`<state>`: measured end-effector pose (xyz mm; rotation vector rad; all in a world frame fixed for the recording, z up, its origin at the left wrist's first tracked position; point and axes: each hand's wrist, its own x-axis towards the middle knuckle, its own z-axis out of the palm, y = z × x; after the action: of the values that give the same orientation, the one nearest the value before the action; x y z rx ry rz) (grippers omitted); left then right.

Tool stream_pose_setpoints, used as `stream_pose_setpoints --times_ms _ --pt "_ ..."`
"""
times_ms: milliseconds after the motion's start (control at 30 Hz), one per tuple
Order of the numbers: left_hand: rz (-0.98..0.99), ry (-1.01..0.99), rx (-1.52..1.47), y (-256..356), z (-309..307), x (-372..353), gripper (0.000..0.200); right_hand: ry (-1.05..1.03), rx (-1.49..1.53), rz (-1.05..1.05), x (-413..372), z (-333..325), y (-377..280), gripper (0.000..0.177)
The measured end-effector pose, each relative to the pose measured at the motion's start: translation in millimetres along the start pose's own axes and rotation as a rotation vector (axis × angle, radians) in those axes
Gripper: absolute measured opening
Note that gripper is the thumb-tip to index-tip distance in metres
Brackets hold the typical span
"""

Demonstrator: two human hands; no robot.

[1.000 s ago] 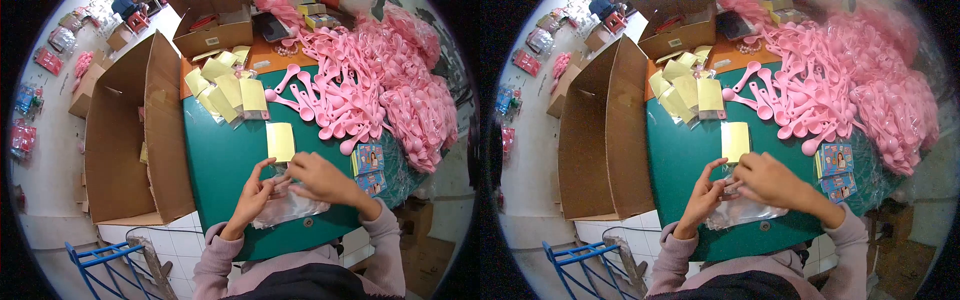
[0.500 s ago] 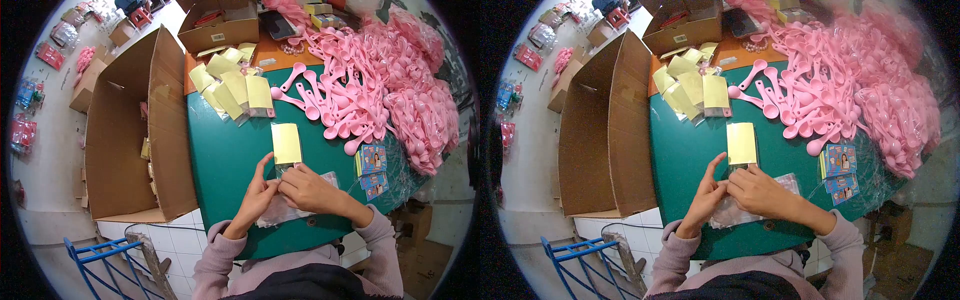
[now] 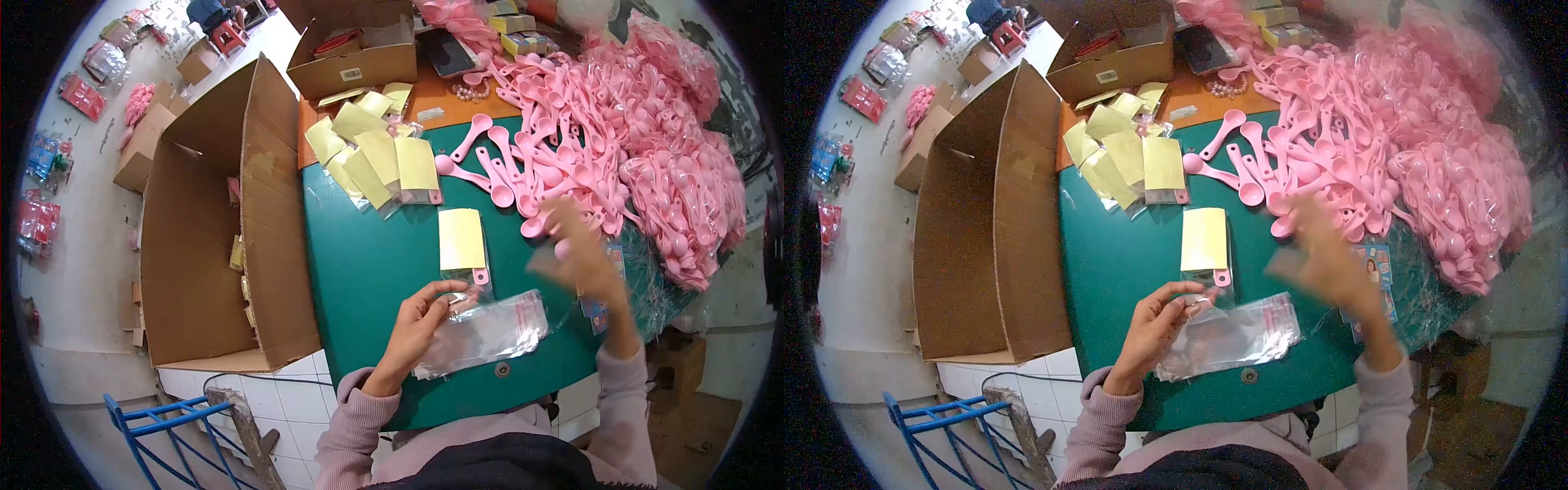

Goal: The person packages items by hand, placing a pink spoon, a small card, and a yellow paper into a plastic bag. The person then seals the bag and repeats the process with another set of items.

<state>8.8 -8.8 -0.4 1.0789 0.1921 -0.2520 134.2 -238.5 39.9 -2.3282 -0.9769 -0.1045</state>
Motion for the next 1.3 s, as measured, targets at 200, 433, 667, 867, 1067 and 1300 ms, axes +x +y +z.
stream_pose_setpoints --times_ms 200,433,667,867,1067,1300 --pt "-0.121 -0.060 0.109 13 -5 -4 0.024 -0.088 0.408 0.164 -11 49 -51 0.029" --pt "0.197 0.077 0.750 8 2 0 0.019 -0.191 0.734 0.293 -16 51 -38 0.016" --pt "0.205 0.151 0.754 4 0 4 0.014 -0.102 1.050 0.633 -20 65 -42 0.011" --pt "0.137 0.242 0.699 -2 -6 4 0.016 0.023 0.961 0.664 -19 68 -47 0.010" --pt "0.128 0.280 0.540 0 6 7 0.016 0.077 0.973 0.664 -17 72 -49 0.014" --pt "0.079 0.263 0.650 -8 1 12 0.019 0.027 0.963 0.627 -18 74 -49 0.013"
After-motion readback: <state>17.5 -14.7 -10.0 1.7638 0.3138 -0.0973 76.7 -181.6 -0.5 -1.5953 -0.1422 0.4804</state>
